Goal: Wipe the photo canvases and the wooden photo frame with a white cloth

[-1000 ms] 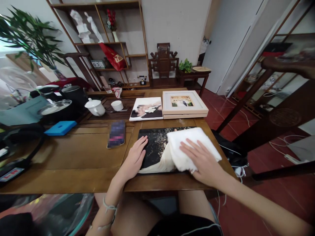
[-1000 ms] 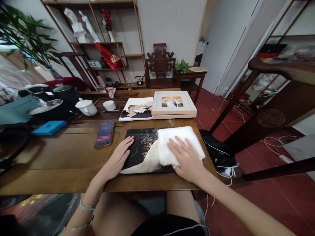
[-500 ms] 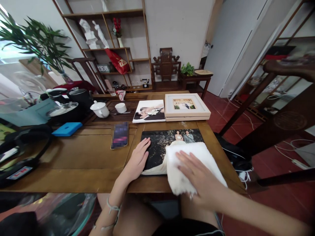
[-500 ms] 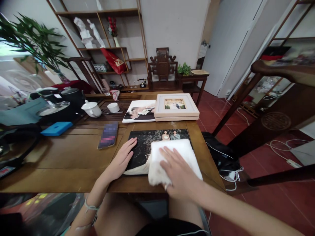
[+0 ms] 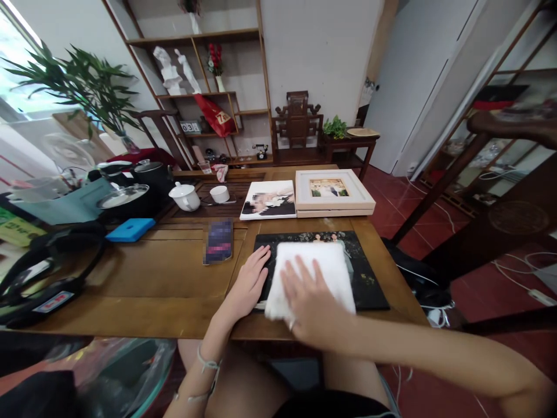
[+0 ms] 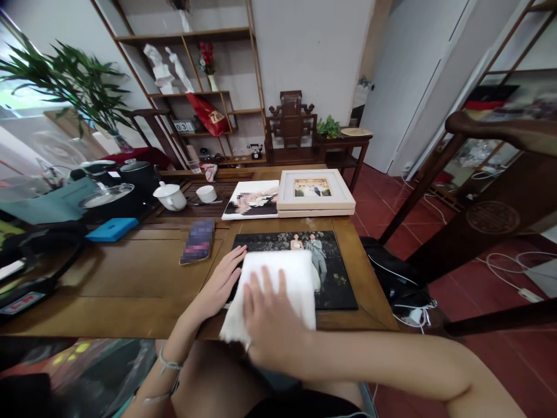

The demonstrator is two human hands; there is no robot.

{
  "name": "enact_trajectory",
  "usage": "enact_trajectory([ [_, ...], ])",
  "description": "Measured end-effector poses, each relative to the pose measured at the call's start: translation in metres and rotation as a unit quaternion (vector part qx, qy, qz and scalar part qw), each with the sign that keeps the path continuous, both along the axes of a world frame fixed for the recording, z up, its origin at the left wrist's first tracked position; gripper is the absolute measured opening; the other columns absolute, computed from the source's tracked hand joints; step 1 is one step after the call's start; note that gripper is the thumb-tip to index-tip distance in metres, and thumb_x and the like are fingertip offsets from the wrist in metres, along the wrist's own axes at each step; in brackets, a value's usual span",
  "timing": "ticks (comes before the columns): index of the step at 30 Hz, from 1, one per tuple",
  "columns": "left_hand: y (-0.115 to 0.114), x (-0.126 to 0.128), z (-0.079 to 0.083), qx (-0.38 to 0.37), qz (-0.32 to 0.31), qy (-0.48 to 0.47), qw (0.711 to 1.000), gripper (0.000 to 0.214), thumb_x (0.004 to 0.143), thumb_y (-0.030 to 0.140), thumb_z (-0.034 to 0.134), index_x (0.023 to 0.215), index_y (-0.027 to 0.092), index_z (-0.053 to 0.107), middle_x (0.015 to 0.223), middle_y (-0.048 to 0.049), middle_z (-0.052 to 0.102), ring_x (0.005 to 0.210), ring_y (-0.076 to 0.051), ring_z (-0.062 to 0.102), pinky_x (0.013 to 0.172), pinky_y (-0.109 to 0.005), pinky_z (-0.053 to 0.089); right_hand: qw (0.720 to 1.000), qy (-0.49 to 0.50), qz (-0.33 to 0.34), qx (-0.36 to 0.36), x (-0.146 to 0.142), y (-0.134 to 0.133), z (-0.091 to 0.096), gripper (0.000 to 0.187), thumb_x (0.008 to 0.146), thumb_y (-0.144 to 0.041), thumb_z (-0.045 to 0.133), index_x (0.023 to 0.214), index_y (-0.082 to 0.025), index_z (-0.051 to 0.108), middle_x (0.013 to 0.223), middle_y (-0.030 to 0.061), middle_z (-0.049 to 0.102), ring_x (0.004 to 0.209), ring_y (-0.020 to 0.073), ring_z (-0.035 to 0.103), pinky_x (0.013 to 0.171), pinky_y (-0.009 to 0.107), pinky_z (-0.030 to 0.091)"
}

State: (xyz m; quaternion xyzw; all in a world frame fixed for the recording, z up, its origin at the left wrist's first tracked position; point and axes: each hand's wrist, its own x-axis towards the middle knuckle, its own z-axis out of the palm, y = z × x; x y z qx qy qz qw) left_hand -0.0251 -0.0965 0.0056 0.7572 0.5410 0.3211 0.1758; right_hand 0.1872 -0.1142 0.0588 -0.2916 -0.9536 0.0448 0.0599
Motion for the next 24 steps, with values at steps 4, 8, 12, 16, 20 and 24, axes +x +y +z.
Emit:
enact_trajectory([
  [4,0.0,0.0,0.0,-0.001,-0.007,-0.003,1.0,0.045,0.099,0.03,0.027,0.141,0.019,0.04,0.151,-0.0107,0.036,0.143,-0.022,0.026,0.117,-0.049,0.022,1.0,-0.003,0.025,-0.011,-0.002,-0.026,0.002,0.074,0.081,-0.041,0.052,0.142,-0.001,0.037,0.149,0.0262,0.03,0.139,0.0437,0.018,0.108,0.066,0.016],
  [8,-0.001,0.001,0.001,-0.02,0.006,-0.014,1.0,0.046,0.099,0.033,0.03,0.142,0.019,0.04,0.151,-0.0098,0.036,0.143,-0.022,0.026,0.118,-0.049,0.02,0.996,-0.032,-0.083,-0.006,-0.007,0.012,0.013,0.065,0.082,-0.037,0.053,0.138,-0.004,0.044,0.146,0.0231,0.038,0.137,0.0393,0.027,0.111,0.059,0.019],
  [12,-0.001,0.003,0.001,-0.023,0.007,-0.027,0.999,0.047,0.099,0.035,0.027,0.142,0.021,0.04,0.152,-0.0088,0.035,0.143,-0.022,0.025,0.117,-0.049,0.021,0.985,-0.067,-0.156,0.04,-0.027,0.034,0.016,0.063,0.078,-0.037,0.06,0.13,-0.001,0.053,0.138,0.0272,0.047,0.133,0.0438,0.034,0.109,0.061,0.02],
  [16,-0.001,0.001,0.001,-0.025,0.009,-0.03,0.999,0.045,0.099,0.035,0.029,0.14,0.023,0.042,0.151,-0.0072,0.037,0.142,-0.021,0.027,0.117,-0.048,0.023,0.993,-0.038,-0.087,0.074,-0.036,0.002,0.005,0.066,0.075,-0.038,0.06,0.129,0.0,0.054,0.135,0.0288,0.049,0.13,0.0462,0.036,0.104,0.065,0.026],
  [20,0.0,0.0,0.001,-0.001,-0.01,-0.008,1.0,0.046,0.1,0.031,0.026,0.141,0.02,0.04,0.151,-0.0099,0.037,0.143,-0.021,0.026,0.118,-0.047,0.021,0.999,-0.009,0.016,0.05,-0.023,-0.026,-0.001,0.071,0.08,-0.047,0.049,0.132,0.002,0.05,0.138,0.0283,0.046,0.132,0.0426,0.035,0.102,0.058,0.035],
  [24,0.0,0.001,0.0,-0.007,-0.004,-0.003,1.0,0.046,0.099,0.03,0.029,0.142,0.019,0.039,0.151,-0.0104,0.036,0.143,-0.021,0.026,0.117,-0.048,0.022,1.0,0.013,-0.019,-0.007,-0.005,0.007,0.003,0.055,0.082,-0.039,0.048,0.127,-0.007,0.057,0.133,0.0183,0.056,0.13,0.0332,0.043,0.105,0.047,0.035],
])
